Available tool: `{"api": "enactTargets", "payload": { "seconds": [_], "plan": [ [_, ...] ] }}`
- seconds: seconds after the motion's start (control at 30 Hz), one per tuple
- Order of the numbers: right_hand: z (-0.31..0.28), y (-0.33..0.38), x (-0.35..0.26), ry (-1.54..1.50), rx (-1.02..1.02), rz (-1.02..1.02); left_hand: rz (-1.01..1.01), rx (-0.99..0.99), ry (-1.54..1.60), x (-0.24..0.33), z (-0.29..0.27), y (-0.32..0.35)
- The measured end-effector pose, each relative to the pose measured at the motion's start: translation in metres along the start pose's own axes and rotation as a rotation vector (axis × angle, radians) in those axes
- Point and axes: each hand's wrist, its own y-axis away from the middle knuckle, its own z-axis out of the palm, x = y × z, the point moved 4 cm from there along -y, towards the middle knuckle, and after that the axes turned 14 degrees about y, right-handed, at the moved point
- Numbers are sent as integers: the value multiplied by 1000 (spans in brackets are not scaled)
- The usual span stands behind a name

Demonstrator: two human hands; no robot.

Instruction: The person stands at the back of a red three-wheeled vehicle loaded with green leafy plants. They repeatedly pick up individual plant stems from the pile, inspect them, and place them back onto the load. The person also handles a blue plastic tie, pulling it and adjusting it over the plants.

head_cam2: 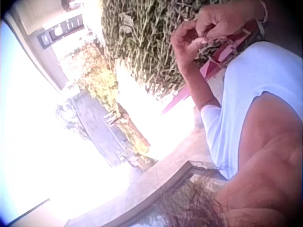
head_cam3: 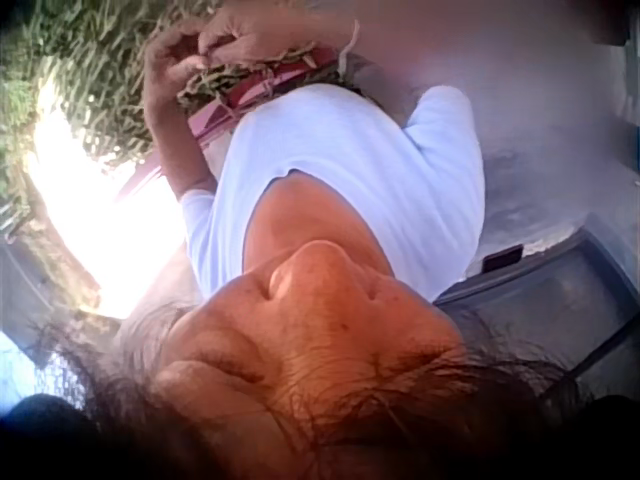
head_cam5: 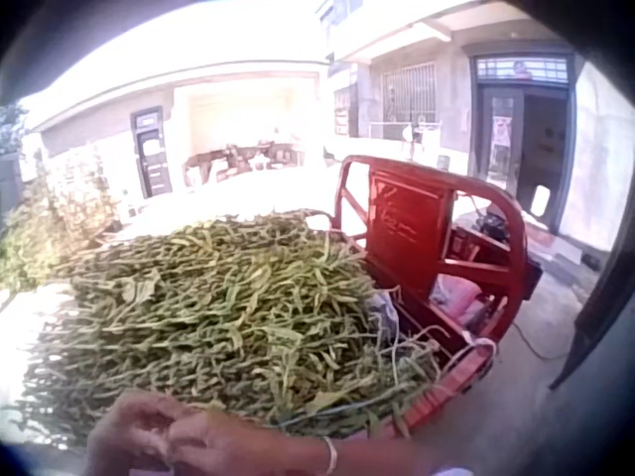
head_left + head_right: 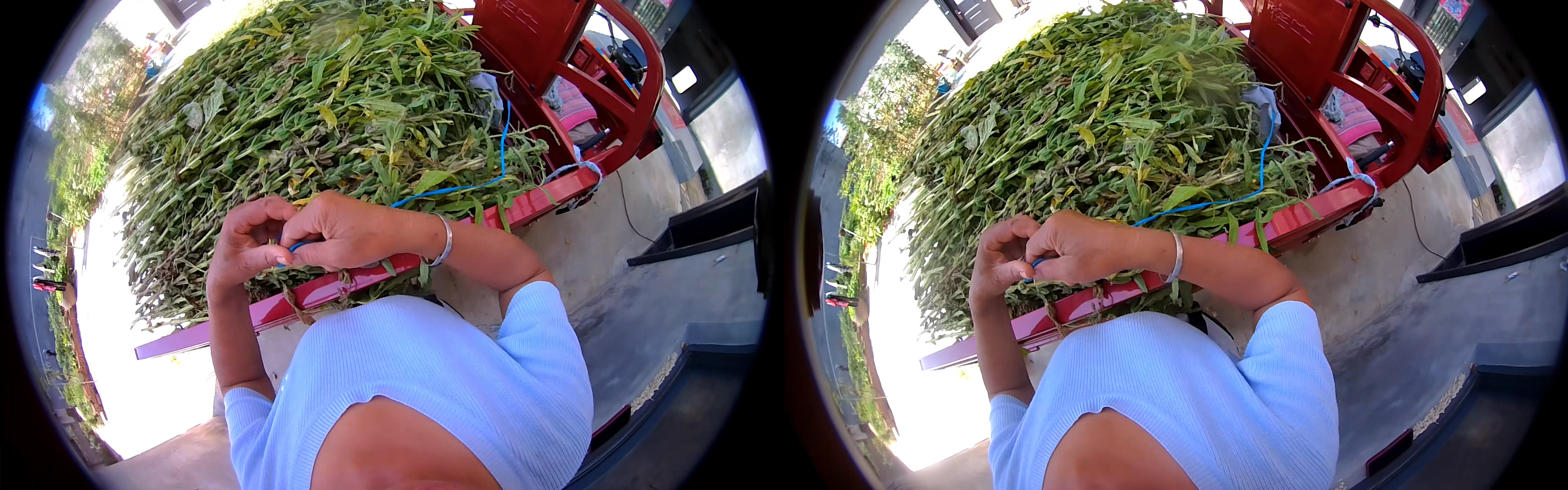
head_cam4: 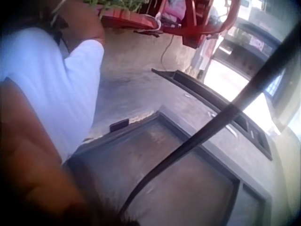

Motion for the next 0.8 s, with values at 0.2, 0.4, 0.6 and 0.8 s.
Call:
{"api": "enactTargets", "payload": {
  "seconds": [0.2, 0.4, 0.6, 0.8],
  "plan": [
    [-52, 11, 10, 9, -123, 243, 99, 73, -714, 29, -39, -5],
    [-126, 66, 42, 232, -119, 491, 59, 87, -802, 54, -118, 34],
    [-169, 125, 69, 357, 26, 664, -34, 239, -537, 22, -184, 63],
    [-185, 154, 77, 526, 252, 698, -88, 361, -392, -1, -198, 79]
  ]
}}
